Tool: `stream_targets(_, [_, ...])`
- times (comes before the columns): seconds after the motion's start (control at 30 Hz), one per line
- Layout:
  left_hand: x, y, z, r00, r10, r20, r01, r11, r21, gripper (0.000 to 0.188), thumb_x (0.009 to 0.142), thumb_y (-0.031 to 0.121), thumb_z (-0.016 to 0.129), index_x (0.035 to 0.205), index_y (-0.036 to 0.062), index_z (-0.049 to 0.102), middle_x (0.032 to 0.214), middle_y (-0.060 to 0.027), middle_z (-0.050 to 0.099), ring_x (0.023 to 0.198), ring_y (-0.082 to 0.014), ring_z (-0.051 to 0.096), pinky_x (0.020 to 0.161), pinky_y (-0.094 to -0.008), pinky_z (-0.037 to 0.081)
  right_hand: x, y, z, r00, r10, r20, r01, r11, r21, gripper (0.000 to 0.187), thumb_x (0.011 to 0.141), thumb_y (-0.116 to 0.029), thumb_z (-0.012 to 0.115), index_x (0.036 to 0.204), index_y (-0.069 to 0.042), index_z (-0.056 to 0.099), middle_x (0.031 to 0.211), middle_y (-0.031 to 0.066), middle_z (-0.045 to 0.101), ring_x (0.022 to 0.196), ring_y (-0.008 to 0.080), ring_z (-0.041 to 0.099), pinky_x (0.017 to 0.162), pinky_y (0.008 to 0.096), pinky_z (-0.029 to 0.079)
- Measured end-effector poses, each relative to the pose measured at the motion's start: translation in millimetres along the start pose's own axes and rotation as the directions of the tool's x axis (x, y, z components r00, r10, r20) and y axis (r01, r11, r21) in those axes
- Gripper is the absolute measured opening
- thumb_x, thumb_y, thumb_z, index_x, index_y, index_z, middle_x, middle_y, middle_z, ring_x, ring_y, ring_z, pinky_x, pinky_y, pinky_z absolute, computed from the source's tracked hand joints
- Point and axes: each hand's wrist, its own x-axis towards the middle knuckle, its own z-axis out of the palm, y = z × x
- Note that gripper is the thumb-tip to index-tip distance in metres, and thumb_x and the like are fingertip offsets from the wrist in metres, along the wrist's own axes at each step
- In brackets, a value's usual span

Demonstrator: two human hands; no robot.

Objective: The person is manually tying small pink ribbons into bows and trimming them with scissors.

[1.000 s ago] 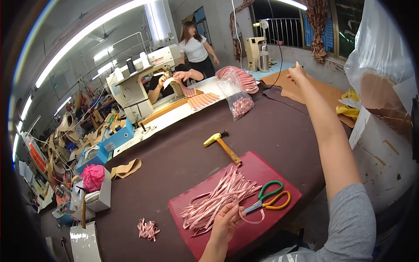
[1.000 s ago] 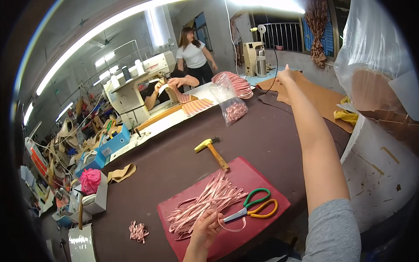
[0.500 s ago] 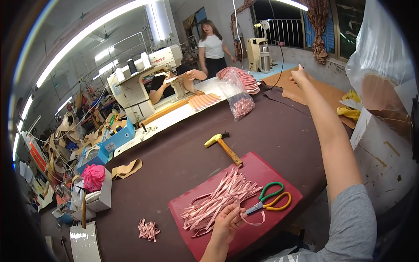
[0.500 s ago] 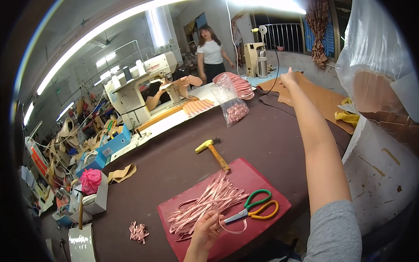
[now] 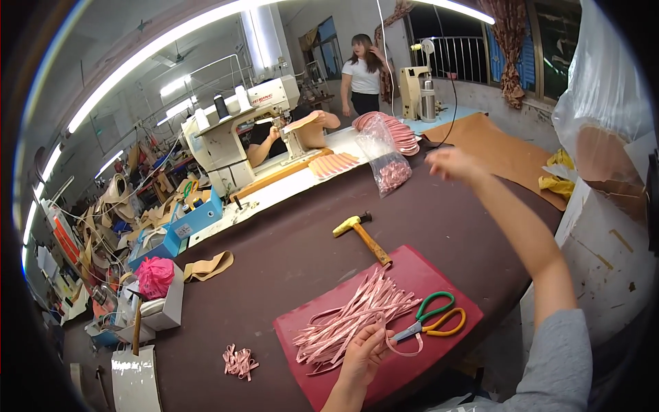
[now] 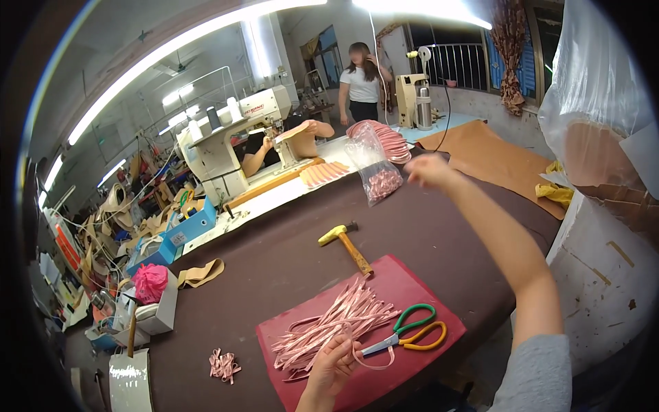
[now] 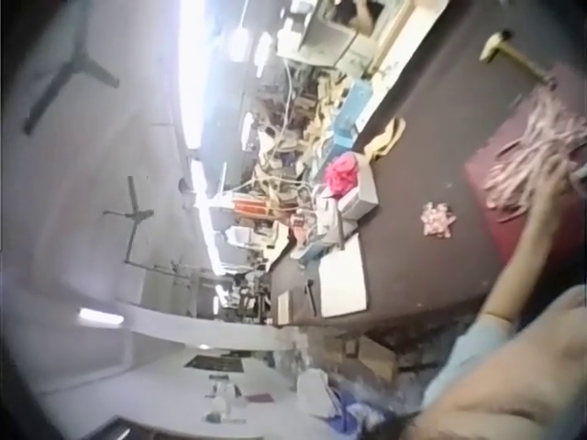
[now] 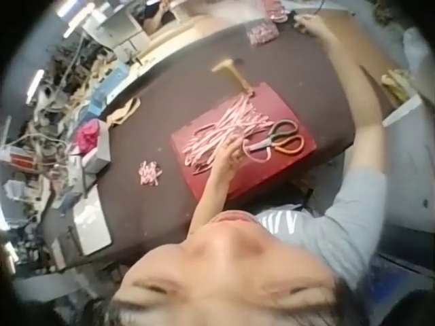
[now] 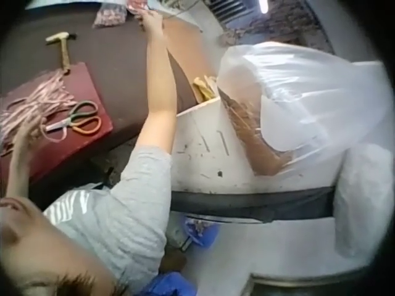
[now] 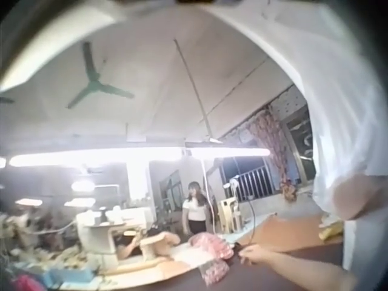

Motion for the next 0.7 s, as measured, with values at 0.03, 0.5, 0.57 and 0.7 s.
stream_targets(0.03, [0.2, -1.2, 1.8, 1.000, 0.008, -0.008, -0.008, 1.000, -0.002, 0.016, 0.091, 0.007, 0.062, 0.105, 0.0020, 0.056, 0.093, -0.0143, 0.068, 0.073, -0.0169, 0.068, 0.066, -0.0218, 0.055, -40.5, -14.4, 19.0, 0.992, -0.059, 0.108, 0.056, 0.998, 0.029, 0.023, 0.091, -0.027, 0.062, 0.102, -0.009, 0.070, 0.076, 0.0035, 0.067, 0.052, 0.0060, 0.049, 0.047, 0.0177, 0.038])
stream_targets(0.5, [-6.7, 20.7, 36.6, 0.861, 0.491, -0.131, -0.448, 0.855, 0.260, 0.014, 0.091, 0.007, 0.063, 0.104, 0.0032, 0.059, 0.091, -0.0105, 0.067, 0.077, -0.0137, 0.064, 0.075, -0.0238, 0.053, -292.7, -11.8, 151.4, 0.839, -0.514, 0.179, 0.508, 0.858, 0.078, 0.027, 0.085, -0.007, 0.067, 0.111, -0.001, 0.066, 0.104, 0.0095, 0.067, 0.087, 0.0169, 0.060, 0.076, 0.0262, 0.048])
stream_targets(0.57, [-34.4, 10.1, 38.6, 0.858, 0.497, -0.135, -0.453, 0.853, 0.260, 0.014, 0.090, 0.006, 0.064, 0.103, 0.0034, 0.059, 0.095, -0.0119, 0.068, 0.080, -0.0143, 0.065, 0.077, -0.0247, 0.054, -311.4, -15.8, 158.2, 0.786, -0.607, 0.112, 0.605, 0.794, 0.056, 0.028, 0.083, -0.007, 0.068, 0.110, 0.000, 0.065, 0.106, 0.0098, 0.066, 0.088, 0.0178, 0.060, 0.076, 0.0267, 0.048])
stream_targets(0.7, [-59.7, -2.3, 32.3, 0.838, 0.521, -0.161, -0.449, 0.827, 0.338, 0.014, 0.090, 0.007, 0.064, 0.103, 0.0039, 0.058, 0.100, -0.0151, 0.069, 0.084, -0.0168, 0.067, 0.079, -0.0252, 0.054, -326.7, -14.2, 168.5, 0.850, -0.504, 0.153, 0.473, 0.859, 0.196, 0.030, 0.082, -0.008, 0.070, 0.111, -0.001, 0.065, 0.105, 0.0092, 0.065, 0.087, 0.0174, 0.059, 0.076, 0.0273, 0.048])
